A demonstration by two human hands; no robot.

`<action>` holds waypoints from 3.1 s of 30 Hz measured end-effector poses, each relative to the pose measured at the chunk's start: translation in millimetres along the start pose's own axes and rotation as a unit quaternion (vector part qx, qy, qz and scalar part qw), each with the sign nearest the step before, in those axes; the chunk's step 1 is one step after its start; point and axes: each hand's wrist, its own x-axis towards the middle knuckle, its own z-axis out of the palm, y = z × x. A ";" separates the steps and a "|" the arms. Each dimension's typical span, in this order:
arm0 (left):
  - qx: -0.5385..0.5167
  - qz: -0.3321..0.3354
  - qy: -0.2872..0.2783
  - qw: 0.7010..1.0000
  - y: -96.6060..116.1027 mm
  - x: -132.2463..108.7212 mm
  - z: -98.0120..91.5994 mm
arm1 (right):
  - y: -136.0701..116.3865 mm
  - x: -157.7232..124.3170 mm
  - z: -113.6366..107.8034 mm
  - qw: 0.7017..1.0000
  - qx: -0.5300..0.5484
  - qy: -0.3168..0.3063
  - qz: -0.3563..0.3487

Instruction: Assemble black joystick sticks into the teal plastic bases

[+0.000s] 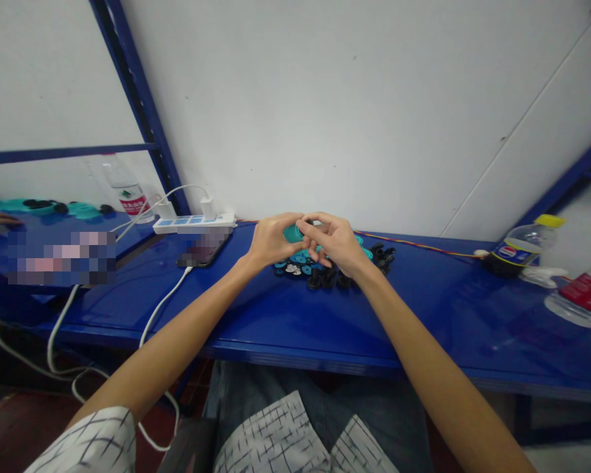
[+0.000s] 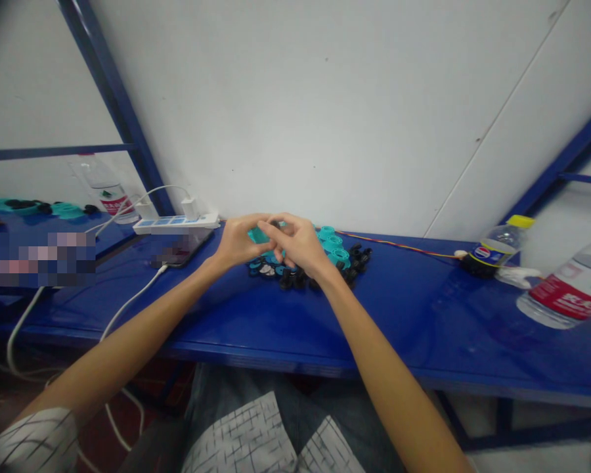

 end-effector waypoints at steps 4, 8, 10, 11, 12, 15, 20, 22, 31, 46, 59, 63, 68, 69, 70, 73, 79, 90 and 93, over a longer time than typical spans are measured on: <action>0.043 0.007 -0.019 0.999 0.5 -0.6 0.3 | 6.1 1.7 -1.2 0.998 -0.056 0.007 -0.009; 0.053 0.002 -0.014 0.999 0.4 -1.0 2.6 | 11.2 4.1 -3.0 0.991 -0.119 0.031 -0.051; 0.066 0.002 -0.001 0.998 0.6 -1.3 3.9 | 12.6 5.4 -5.2 0.989 -0.127 0.044 -0.057; 0.076 0.001 0.002 0.997 0.9 -1.4 4.3 | 13.3 6.1 -6.6 0.989 -0.128 0.047 -0.059; 0.087 -0.001 0.003 0.996 1.3 -1.5 4.5 | 13.8 6.8 -8.0 0.988 -0.130 0.049 -0.062; 0.108 -0.004 -0.002 0.994 3.0 -1.8 4.7 | 13.7 8.2 -11.4 0.983 -0.157 0.054 -0.071; 0.130 0.013 -0.025 0.991 5.0 -4.4 7.6 | 7.7 5.2 -10.8 0.964 -0.231 0.128 -0.022; 0.142 0.023 -0.021 0.989 5.8 -5.9 9.6 | 6.8 3.7 -10.7 0.961 -0.241 0.135 0.000; 0.128 0.038 -0.028 0.991 9.7 -6.5 14.0 | 11.7 7.3 -13.6 0.948 -0.260 0.179 -0.048; 0.084 -0.028 -0.057 0.994 3.1 -7.6 20.3 | 14.6 2.2 -4.3 0.824 -0.534 0.092 -0.165; 0.099 -0.074 -0.057 0.991 1.1 -2.5 9.5 | 15.7 0.2 -2.3 0.841 -0.492 0.127 -0.184; 0.110 -0.042 -0.063 0.991 3.3 -4.1 13.7 | 16.1 1.7 -4.1 0.837 -0.517 0.142 -0.109; 0.096 -0.040 -0.065 0.992 6.2 -2.9 10.8 | 18.4 5.3 -11.2 0.860 -0.475 0.128 -0.135; 0.095 -0.041 -0.064 0.993 6.4 -2.4 9.7 | 18.9 5.9 -12.2 0.868 -0.459 0.125 -0.140; 0.095 -0.042 -0.062 0.993 6.6 -2.0 9.0 | 19.4 6.4 -12.9 0.875 -0.446 0.123 -0.141; 0.093 -0.039 -0.067 0.993 7.1 -2.0 9.1 | 20.3 6.5 -13.7 0.882 -0.434 0.137 -0.120; 0.094 -0.012 -0.072 0.993 9.8 -4.7 14.3 | 17.5 5.0 -10.7 0.890 -0.422 0.152 -0.081; 0.072 0.011 -0.042 0.996 7.6 -1.5 9.8 | 15.3 8.9 -16.7 0.944 -0.286 0.093 -0.138; 0.078 0.022 -0.039 0.996 3.2 -4.1 14.0 | 17.4 8.6 -18.7 0.943 -0.290 0.078 -0.142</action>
